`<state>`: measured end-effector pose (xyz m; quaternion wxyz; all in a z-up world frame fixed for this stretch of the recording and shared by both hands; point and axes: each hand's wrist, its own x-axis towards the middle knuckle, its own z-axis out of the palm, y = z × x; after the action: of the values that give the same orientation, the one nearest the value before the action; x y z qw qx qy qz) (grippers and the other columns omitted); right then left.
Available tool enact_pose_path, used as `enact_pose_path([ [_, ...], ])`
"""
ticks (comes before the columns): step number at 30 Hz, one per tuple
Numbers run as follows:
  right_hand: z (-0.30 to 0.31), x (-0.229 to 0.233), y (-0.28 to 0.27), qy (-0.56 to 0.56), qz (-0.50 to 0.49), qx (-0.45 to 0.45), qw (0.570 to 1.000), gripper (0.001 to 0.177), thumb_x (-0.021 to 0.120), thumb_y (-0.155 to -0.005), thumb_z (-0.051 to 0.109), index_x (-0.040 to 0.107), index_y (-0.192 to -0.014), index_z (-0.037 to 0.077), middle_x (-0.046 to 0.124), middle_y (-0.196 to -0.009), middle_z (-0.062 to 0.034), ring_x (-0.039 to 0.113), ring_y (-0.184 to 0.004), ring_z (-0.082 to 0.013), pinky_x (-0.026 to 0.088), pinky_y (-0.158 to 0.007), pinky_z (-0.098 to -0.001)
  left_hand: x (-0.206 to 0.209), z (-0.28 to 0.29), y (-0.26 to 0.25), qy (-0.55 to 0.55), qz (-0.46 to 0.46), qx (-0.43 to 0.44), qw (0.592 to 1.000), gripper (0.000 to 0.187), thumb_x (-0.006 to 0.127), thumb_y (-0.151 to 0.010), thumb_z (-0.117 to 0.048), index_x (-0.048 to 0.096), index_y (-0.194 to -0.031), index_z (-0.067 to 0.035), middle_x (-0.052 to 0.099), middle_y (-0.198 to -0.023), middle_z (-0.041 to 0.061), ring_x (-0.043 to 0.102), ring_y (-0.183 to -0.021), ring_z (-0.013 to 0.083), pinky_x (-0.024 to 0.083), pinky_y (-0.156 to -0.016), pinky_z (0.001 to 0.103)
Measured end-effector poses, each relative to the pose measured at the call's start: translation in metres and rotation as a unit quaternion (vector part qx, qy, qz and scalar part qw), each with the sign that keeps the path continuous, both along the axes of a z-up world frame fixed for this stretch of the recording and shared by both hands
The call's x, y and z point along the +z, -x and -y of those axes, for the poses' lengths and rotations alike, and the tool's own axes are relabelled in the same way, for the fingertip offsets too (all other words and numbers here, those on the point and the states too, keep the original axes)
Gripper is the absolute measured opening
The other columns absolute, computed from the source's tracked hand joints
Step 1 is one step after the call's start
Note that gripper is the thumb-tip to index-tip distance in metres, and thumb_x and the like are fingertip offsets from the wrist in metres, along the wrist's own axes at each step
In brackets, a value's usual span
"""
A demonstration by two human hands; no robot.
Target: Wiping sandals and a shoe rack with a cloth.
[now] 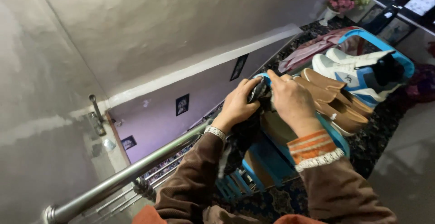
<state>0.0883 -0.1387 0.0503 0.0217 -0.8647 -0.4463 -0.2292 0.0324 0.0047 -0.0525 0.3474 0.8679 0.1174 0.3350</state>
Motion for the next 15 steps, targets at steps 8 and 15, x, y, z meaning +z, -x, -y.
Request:
enact_pose_path([
  [8, 0.003, 0.002, 0.010, -0.029, 0.017, 0.030, 0.999, 0.039, 0.056, -0.102, 0.019, 0.061, -0.140, 0.012, 0.069, -0.096, -0.0173, 0.070, -0.083, -0.0391, 0.057, -0.070, -0.0484, 0.019, 0.009, 0.020, -0.017, -0.009, -0.001, 1.000, 0.067, 0.075, -0.077, -0.019, 0.057, -0.141, -0.024, 0.061, -0.115, 0.013, 0.065, -0.100, 0.0362, 0.055, -0.081, 0.046],
  [15, 0.001, 0.004, 0.012, -0.021, 0.027, 0.022, 0.999, 0.040, 0.056, -0.102, 0.019, 0.062, -0.141, 0.011, 0.069, -0.096, -0.0160, 0.070, -0.081, -0.0379, 0.057, -0.069, -0.0479, -0.081, -0.002, -0.026, 0.326, 0.229, -0.140, 0.907, 0.059, 0.069, -0.083, -0.009, 0.059, -0.141, -0.009, 0.070, -0.124, 0.012, 0.070, -0.116, 0.0361, 0.055, -0.101, 0.039],
])
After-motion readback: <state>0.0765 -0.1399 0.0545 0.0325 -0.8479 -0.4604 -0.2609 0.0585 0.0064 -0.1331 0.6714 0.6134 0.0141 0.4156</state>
